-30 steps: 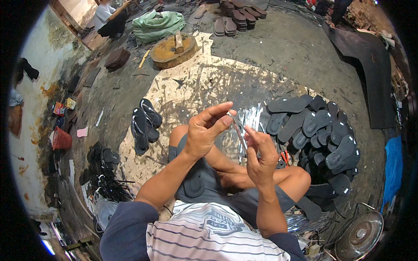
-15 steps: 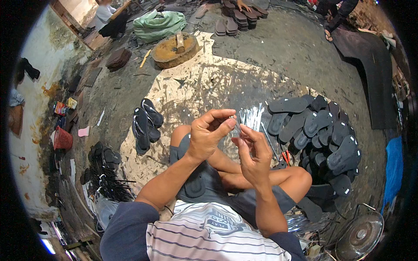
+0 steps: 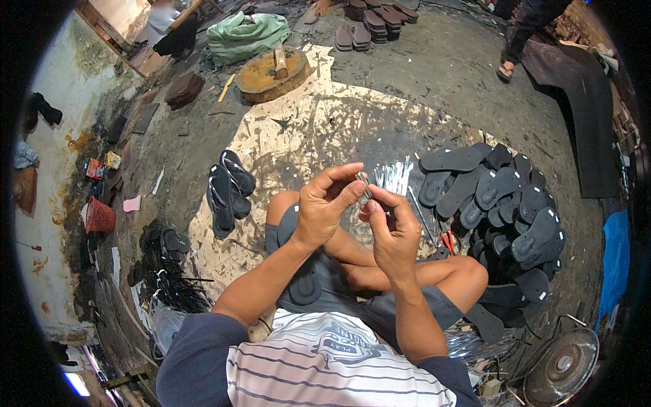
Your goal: The person sits on the floor and repeatedly inserts metal pins into black flip-flop soles, then presses the straps into place. Finished flip-flops are set aside in a growing pile while other workers are visible in the background.
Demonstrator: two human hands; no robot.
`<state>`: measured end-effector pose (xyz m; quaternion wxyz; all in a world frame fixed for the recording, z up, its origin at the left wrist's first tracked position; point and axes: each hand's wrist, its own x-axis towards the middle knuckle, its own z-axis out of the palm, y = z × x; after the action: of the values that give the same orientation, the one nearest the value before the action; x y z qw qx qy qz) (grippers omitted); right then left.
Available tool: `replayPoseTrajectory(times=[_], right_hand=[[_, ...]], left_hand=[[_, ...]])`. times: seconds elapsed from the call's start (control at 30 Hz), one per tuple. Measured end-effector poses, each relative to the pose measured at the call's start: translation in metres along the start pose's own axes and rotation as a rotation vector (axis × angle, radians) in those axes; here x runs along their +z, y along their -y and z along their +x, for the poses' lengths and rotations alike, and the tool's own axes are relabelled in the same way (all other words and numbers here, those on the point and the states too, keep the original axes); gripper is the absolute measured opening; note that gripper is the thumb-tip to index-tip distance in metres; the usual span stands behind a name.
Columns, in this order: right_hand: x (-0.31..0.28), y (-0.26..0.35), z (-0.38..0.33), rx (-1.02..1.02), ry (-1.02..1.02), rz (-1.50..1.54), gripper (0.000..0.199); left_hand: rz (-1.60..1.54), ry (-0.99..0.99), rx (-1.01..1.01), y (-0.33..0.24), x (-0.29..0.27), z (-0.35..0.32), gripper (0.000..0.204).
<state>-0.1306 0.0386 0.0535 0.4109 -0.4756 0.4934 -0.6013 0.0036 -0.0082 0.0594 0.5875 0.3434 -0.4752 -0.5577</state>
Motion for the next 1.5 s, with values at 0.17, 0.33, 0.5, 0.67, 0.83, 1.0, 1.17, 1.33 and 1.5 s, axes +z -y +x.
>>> replayPoseTrajectory(times=[0.17, 0.33, 0.5, 0.67, 0.83, 1.0, 1.17, 1.33, 1.5], right_hand=[[-0.003, -0.001, 0.002, 0.010, 0.027, -0.091, 0.019], [-0.034, 0.035, 0.004, 0.000, 0.112, 0.272, 0.009], [-0.077, 0.098, 0.012, -0.789, 0.753, 0.782, 0.012], [-0.065, 0.133, 0.023, -0.783, 0.839, 0.724, 0.012], [-0.065, 0.152, 0.000, -0.536, 0.764, 0.636, 0.009], [-0.053, 0.129, 0.007, -0.406, 0.559, 0.214, 0.009], [-0.025, 0.052, 0.011, -0.053, 0.178, -0.305, 0.017], [-0.017, 0.035, 0.010, -0.315, 0.107, -0.510, 0.015], [-0.013, 0.040, 0.006, -0.332, 0.148, -0.621, 0.014]], left_hand=[[-0.012, 0.107, -0.048, 0.009, -0.014, -0.005, 0.036], [0.729, 0.203, -0.012, -0.021, -0.072, -0.003, 0.059], [1.555, 0.538, 0.133, 0.005, -0.147, -0.052, 0.082], [0.942, 0.364, -0.325, -0.019, -0.114, -0.082, 0.062], [0.484, 0.186, -0.604, -0.034, -0.098, -0.082, 0.048], [0.540, 0.193, -0.320, -0.044, -0.053, -0.015, 0.037], [0.470, 0.162, -0.226, -0.051, -0.020, -0.005, 0.029], [0.478, 0.198, -0.094, -0.050, -0.010, -0.006, 0.030], [0.672, 0.220, 0.034, -0.054, -0.008, -0.008, 0.031]])
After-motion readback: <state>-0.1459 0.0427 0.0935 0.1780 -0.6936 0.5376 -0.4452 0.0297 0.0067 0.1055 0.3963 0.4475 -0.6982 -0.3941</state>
